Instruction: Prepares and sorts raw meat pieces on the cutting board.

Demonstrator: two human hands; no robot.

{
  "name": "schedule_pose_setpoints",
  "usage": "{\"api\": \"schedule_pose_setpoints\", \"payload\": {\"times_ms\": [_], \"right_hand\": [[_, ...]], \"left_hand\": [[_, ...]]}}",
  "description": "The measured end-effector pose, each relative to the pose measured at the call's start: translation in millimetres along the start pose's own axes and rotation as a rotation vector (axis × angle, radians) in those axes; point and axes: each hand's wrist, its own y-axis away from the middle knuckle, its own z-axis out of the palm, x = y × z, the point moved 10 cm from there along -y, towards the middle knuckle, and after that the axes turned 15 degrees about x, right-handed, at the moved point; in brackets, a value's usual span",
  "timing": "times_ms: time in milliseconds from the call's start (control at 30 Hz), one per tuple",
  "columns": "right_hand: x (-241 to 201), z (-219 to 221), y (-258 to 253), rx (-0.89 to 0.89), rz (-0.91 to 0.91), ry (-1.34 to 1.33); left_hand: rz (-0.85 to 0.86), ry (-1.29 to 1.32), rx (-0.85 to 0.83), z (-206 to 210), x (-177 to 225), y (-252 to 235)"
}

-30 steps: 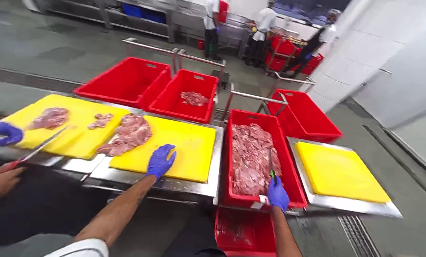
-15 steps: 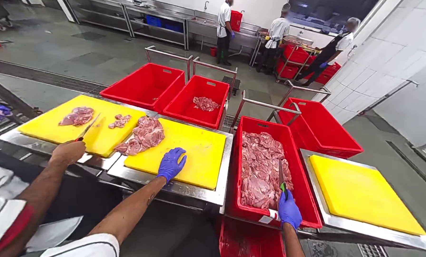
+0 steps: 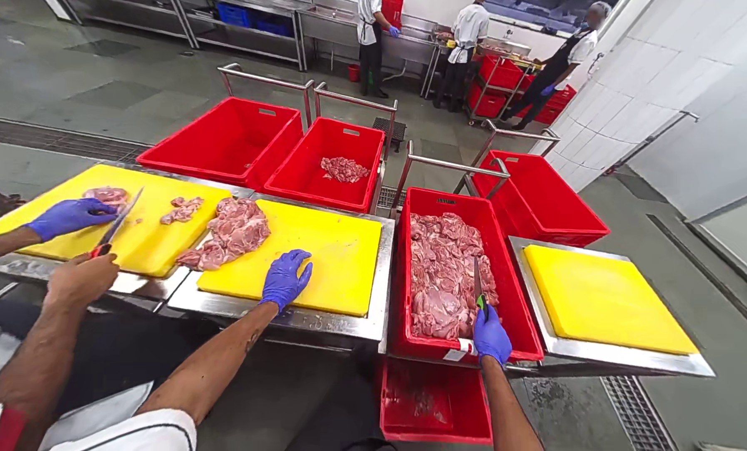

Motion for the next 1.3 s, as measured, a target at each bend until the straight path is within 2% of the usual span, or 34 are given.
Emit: {"api": "schedule_pose_setpoints", "payload": {"times_ms": [400,1300], "right_hand": [[0.7,-4.0,1.5,0.002,0.012,-0.074],[0.8,3.4,-0.9,-0.017,0.004,-0.020]], "left_hand": [[0.022,-0.008,-0.013,-2.0,5.5,1.0],[-0.015,0.070,0.020,-3.8,1.4,0.9]]}}
